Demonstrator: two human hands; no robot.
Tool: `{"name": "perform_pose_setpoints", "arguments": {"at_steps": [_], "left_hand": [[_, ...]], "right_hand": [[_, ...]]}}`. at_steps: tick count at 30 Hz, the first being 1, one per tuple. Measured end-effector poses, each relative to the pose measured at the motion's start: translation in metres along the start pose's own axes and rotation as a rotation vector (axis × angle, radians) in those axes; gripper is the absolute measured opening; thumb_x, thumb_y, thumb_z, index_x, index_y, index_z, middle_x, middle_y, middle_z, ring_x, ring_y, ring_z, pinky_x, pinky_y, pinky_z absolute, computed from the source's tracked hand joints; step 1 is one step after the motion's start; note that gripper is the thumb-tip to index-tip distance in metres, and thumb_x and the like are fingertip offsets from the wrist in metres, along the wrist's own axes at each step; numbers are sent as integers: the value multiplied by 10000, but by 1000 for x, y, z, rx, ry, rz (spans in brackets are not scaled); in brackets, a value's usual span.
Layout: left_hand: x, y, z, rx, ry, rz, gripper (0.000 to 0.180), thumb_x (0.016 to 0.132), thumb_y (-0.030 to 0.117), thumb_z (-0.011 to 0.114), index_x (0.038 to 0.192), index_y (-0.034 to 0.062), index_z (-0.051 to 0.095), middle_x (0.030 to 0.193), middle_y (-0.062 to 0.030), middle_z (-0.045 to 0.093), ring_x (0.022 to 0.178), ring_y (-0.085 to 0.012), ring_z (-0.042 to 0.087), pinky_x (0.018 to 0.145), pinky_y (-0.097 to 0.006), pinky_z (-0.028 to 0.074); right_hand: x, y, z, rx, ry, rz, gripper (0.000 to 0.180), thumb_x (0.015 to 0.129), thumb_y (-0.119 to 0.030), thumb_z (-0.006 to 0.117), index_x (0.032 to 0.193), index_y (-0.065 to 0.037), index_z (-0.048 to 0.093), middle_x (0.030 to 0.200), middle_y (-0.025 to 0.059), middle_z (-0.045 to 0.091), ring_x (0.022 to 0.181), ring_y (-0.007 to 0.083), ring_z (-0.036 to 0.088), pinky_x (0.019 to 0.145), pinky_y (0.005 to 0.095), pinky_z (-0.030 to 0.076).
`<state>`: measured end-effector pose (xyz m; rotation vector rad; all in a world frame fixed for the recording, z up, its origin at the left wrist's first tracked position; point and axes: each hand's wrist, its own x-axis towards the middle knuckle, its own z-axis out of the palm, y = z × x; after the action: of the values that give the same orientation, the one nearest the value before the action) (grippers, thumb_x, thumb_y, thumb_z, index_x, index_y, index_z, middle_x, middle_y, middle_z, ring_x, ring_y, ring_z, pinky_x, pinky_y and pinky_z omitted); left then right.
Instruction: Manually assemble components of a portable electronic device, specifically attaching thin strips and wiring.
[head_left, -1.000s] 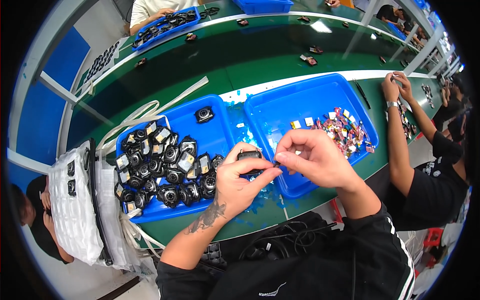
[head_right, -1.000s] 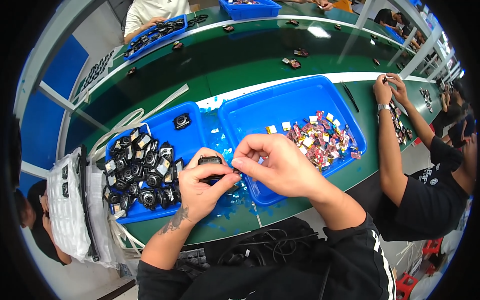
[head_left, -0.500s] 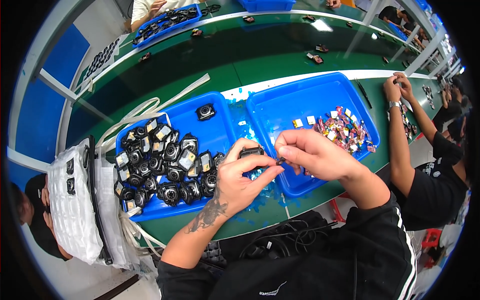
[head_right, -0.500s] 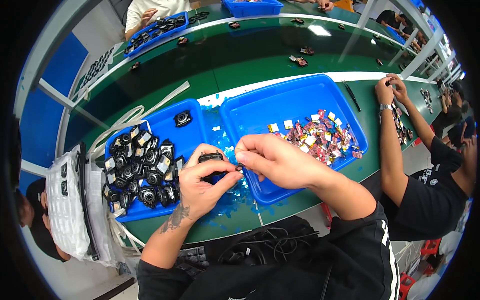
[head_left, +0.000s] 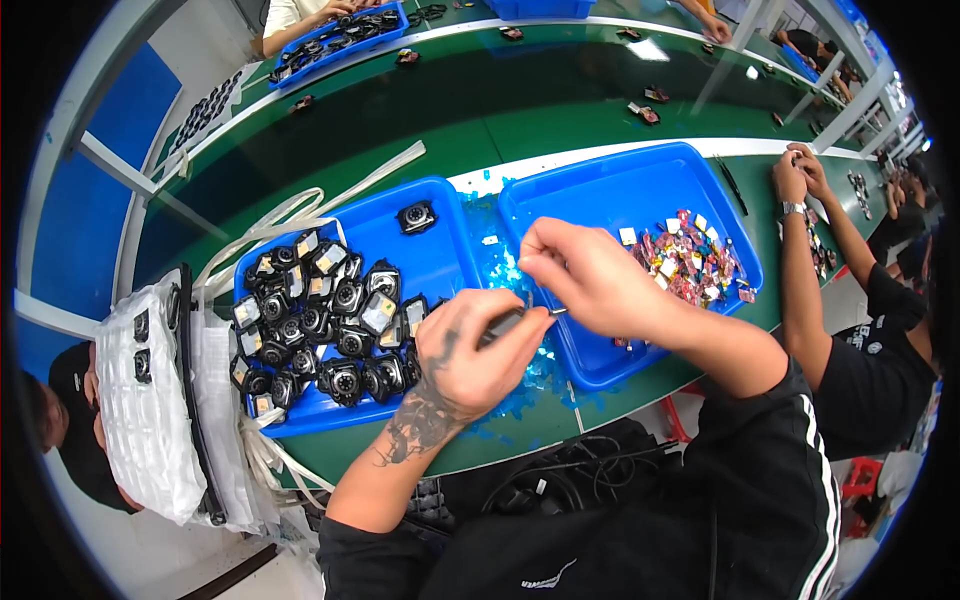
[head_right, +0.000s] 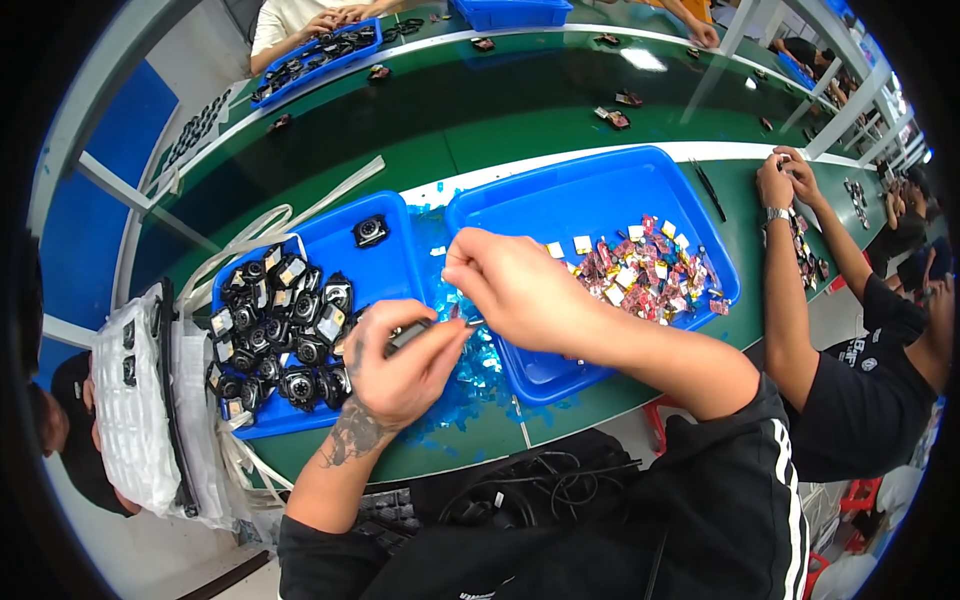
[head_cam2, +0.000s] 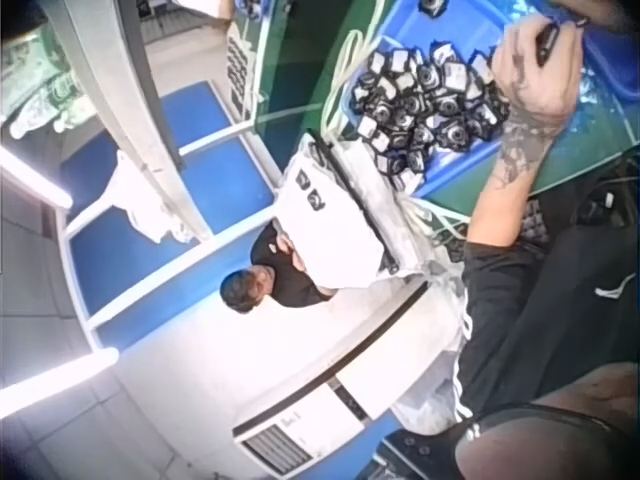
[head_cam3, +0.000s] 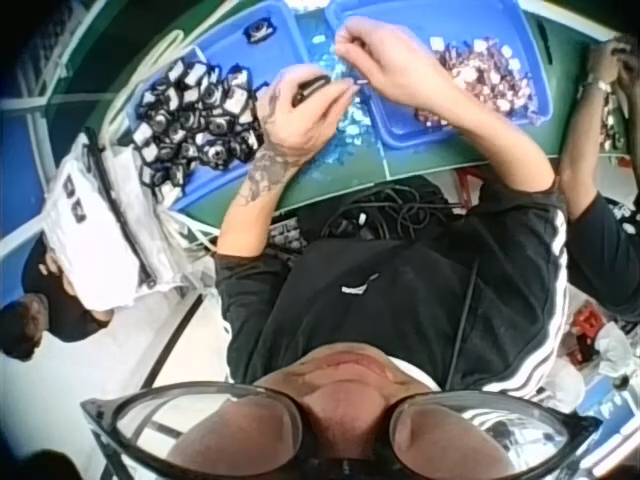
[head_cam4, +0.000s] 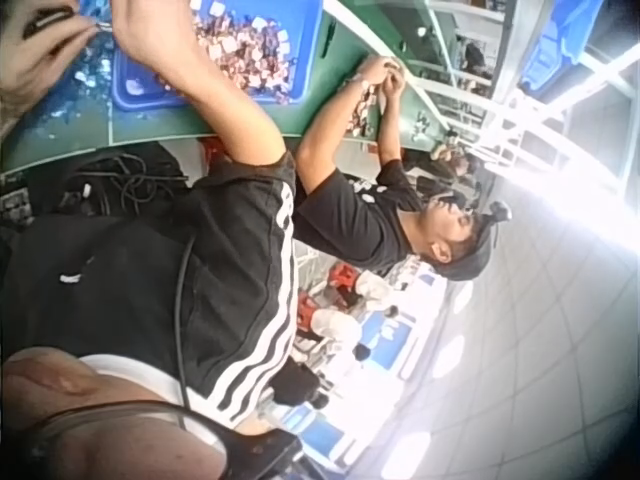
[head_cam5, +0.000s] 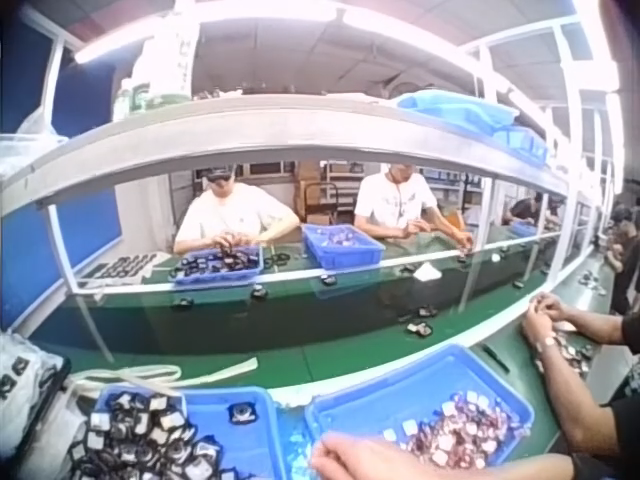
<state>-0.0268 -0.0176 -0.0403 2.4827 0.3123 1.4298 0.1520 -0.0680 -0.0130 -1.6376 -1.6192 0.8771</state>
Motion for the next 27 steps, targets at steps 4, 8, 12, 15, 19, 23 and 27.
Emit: {"name": "perform_pose_setpoints", "arguments": {"at_steps": [4, 8, 12, 15, 19, 23, 27], "left_hand": [[-2, 3, 2, -503, 89, -654, 106, 769, 28, 783, 841, 7, 707, 853, -50, 588, 697, -88, 557, 594, -236, 455], [-5, 0, 5, -813, 93, -863, 31, 857, -12, 691, 869, -28, 668, 880, -42, 579, 672, -69, 515, 582, -210, 418], [-3, 1, 4, -851, 32, -852, 137, 891, -11, 647, 1028, -16, 635, 952, -63, 581, 696, -75, 538, 593, -211, 446], [8, 8, 6, -1094, 197, -975, 328, 909, -15, 611, 1224, 5, 525, 1017, -81, 584, 740, -100, 568, 630, -238, 490], [2, -10, 11, -932, 160, -953, 325, 908, -31, 597, 1213, 9, 492, 1083, -99, 589, 819, -145, 621, 731, -271, 532], [8, -11, -5, -824, 195, -994, 200, 855, -43, 679, 1025, -9, 579, 982, -103, 653, 919, -156, 645, 846, -267, 515], [4, -12, -9, -812, 333, -998, 230, 846, -28, 692, 1051, -2, 589, 1010, -117, 681, 854, -115, 636, 758, -230, 503]], "right_hand": [[-4, 0, 5, -182, 188, -242, 181, 853, -49, 635, 1034, -46, 647, 902, 166, 657, 806, 351, 655, 685, 425, 522], [-9, 0, -1, 126, 172, -92, 131, 880, -82, 663, 993, -19, 686, 928, 120, 676, 844, 179, 664, 724, 300, 539], [-16, -8, 8, 517, 157, -93, 149, 923, -55, 626, 1035, 27, 678, 959, 65, 671, 927, 121, 629, 782, 260, 531], [-16, -1, 7, 498, 388, -192, 136, 926, -18, 609, 1042, 36, 657, 966, 82, 676, 909, 127, 641, 784, 275, 545], [-35, -1, 1, 207, 505, -102, 139, 876, 6, 655, 1006, 4, 703, 911, 97, 702, 782, 147, 667, 689, 268, 528], [-41, -10, -4, -56, 537, -280, 189, 820, 24, 680, 1002, -11, 716, 860, 124, 686, 742, 215, 657, 652, 308, 514], [-51, -11, 4, -2, 392, -344, 152, 832, -6, 684, 983, -25, 689, 880, 119, 641, 800, 258, 649, 708, 344, 520]]}}
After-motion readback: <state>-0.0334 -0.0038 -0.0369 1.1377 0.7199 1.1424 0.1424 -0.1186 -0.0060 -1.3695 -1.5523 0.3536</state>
